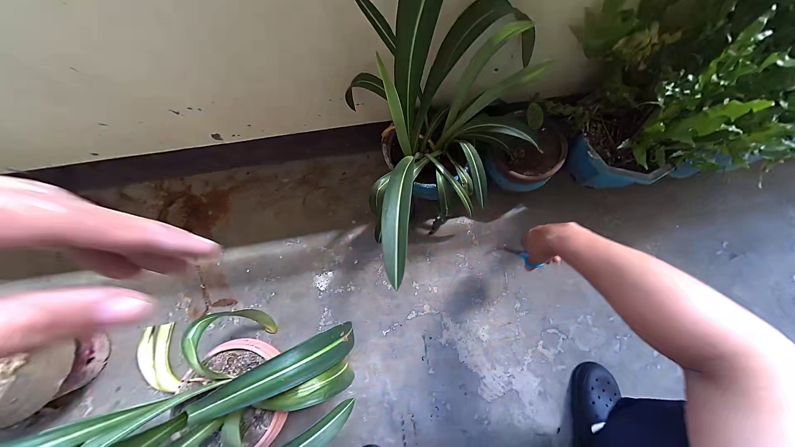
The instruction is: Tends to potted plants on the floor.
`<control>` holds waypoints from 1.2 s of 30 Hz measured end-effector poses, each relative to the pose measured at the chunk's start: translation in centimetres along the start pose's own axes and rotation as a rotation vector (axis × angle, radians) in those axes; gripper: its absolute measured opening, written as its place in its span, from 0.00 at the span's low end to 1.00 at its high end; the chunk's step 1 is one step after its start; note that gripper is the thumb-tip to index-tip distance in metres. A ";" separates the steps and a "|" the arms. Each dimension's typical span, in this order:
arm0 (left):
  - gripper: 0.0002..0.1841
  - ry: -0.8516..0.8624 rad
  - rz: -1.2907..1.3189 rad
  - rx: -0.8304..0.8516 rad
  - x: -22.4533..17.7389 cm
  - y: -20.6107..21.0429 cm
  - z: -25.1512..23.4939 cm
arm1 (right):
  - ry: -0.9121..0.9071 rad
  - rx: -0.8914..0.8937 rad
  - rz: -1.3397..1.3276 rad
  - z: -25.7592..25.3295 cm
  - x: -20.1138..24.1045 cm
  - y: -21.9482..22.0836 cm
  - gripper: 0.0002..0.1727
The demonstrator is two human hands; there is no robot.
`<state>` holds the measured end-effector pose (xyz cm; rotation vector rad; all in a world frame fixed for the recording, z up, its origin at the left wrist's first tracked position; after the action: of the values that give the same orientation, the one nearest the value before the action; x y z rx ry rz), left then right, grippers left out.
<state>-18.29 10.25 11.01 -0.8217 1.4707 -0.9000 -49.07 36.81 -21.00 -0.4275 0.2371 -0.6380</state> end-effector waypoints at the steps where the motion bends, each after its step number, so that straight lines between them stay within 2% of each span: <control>1: 0.17 -0.025 -0.076 -0.014 -1.7 3.3 -1.7 | -0.045 0.033 0.046 -0.2 1.3 0.1 0.24; 2: 0.18 -0.041 -0.165 0.064 -3.3 6.7 -3.6 | -0.097 0.047 0.086 -0.5 2.6 -0.1 0.23; 4: 0.23 -0.066 -0.304 0.460 -5.8 14.3 -8.1 | -0.224 0.021 0.107 -2.5 5.0 -0.3 0.23; 5: 0.29 -0.145 -0.302 0.709 -5.9 18.1 -10.3 | -0.295 0.019 0.128 -3.6 6.1 0.0 0.23; 6: 0.36 -0.256 -0.287 0.889 -5.1 21.5 -12.7 | -0.360 0.042 0.167 -4.5 6.9 0.6 0.24; 7: 0.41 -0.375 -0.273 0.936 -3.3 24.1 -15.2 | -0.420 0.069 0.212 -5.2 7.4 1.3 0.25; 9: 0.45 -0.557 -0.304 0.740 2.4 27.3 -19.8 | -0.511 0.113 0.267 -6.2 7.6 3.5 0.24; 12: 0.46 -0.717 -0.430 0.420 10.2 28.6 -24.8 | -0.600 0.164 0.317 -6.8 7.2 6.7 0.20; 15: 0.37 -0.934 -0.370 0.297 13.8 29.8 -25.2 | -0.695 0.218 0.384 -6.1 7.3 8.8 0.18; 17: 0.35 -0.993 -0.327 0.224 14.4 31.0 -24.8 | -0.742 0.226 0.418 -5.4 7.9 9.6 0.17; 21: 0.33 -1.027 -0.299 0.149 14.4 31.1 -25.2 | -0.801 0.218 0.499 -3.3 10.4 9.9 0.16; 23: 0.28 -1.013 -0.259 0.099 13.9 31.3 -25.8 | -0.815 0.229 0.546 -2.6 10.6 10.3 0.17; 28: 0.17 -0.927 -0.289 -0.018 10.1 33.6 -24.8 | -0.806 0.278 0.640 -2.6 10.4 14.3 0.18; 32: 0.14 -0.899 -0.291 0.004 5.9 36.0 -21.0 | -0.939 0.292 0.812 -0.5 12.8 19.1 0.19; 36: 0.11 -0.865 -0.336 0.090 0.5 38.0 -15.8 | -1.157 0.290 0.983 5.0 14.9 22.2 0.18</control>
<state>-33.91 28.45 -22.43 -1.2127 0.5440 -0.6995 -24.10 45.06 -27.89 -0.2905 -0.7217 0.5826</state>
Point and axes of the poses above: each hand's wrist, its own z-axis away from the middle knuckle, its own y-axis out of the palm, x = y × z, the point moved 8 cm from there along -z, towards the middle knuckle, and after that the axes turned 7 degrees about -z, right-handed, at the moved point
